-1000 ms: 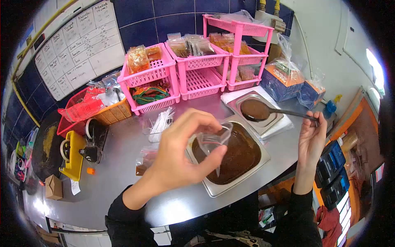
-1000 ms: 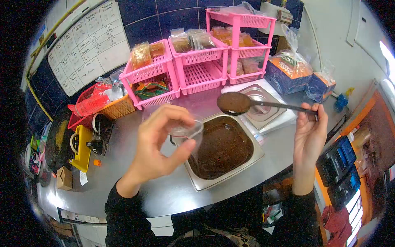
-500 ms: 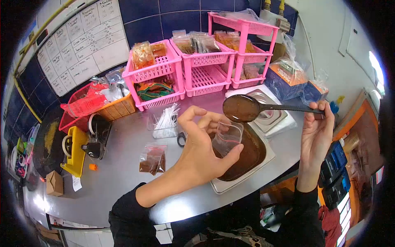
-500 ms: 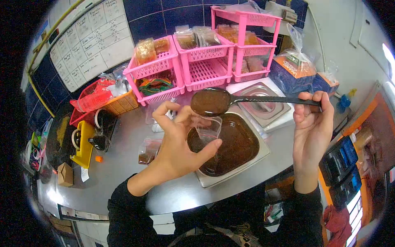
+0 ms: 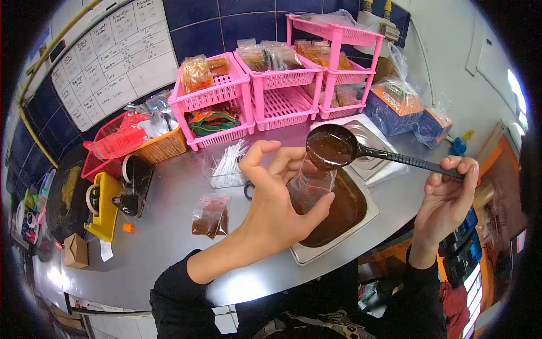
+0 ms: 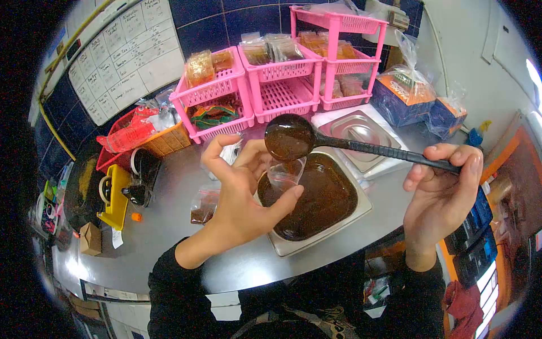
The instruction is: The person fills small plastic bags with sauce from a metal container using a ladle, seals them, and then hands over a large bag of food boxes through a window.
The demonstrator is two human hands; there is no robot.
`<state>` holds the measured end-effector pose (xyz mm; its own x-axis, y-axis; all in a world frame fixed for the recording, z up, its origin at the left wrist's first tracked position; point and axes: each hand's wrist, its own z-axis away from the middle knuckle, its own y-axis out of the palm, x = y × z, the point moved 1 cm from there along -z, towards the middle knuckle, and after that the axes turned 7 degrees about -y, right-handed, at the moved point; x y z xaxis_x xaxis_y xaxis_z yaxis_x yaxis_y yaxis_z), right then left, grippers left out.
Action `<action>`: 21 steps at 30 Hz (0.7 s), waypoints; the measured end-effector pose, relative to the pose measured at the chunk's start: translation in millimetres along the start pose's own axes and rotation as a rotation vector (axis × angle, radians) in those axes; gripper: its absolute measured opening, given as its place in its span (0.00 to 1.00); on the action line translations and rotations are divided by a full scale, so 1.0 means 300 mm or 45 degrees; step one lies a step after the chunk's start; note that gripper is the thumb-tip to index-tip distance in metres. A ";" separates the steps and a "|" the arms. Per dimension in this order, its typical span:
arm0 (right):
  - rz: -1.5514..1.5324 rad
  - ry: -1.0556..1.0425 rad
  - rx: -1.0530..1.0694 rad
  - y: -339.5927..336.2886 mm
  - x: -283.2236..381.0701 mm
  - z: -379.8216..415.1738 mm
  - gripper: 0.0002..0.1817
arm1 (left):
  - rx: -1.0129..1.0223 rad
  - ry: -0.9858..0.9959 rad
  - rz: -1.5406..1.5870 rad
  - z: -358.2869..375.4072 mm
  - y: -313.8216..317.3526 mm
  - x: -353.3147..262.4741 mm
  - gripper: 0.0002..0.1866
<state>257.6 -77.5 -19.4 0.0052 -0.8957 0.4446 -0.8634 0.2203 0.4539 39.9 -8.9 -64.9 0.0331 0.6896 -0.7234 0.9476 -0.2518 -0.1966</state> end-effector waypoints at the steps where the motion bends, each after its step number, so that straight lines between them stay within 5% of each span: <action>1: -0.011 -0.044 0.030 0.000 0.004 0.004 0.13 | 0.001 -0.002 0.000 -0.001 0.001 0.002 0.40; 21: 0.122 -0.646 0.584 -0.012 0.010 0.063 0.16 | -0.048 0.052 0.060 0.006 0.003 -0.001 0.46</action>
<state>251.1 -88.3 -34.2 -0.2224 -0.9750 -0.0009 -0.9749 0.2224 0.0086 40.2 -10.6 -65.9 0.0898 0.7048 -0.7037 0.9560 -0.2591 -0.1375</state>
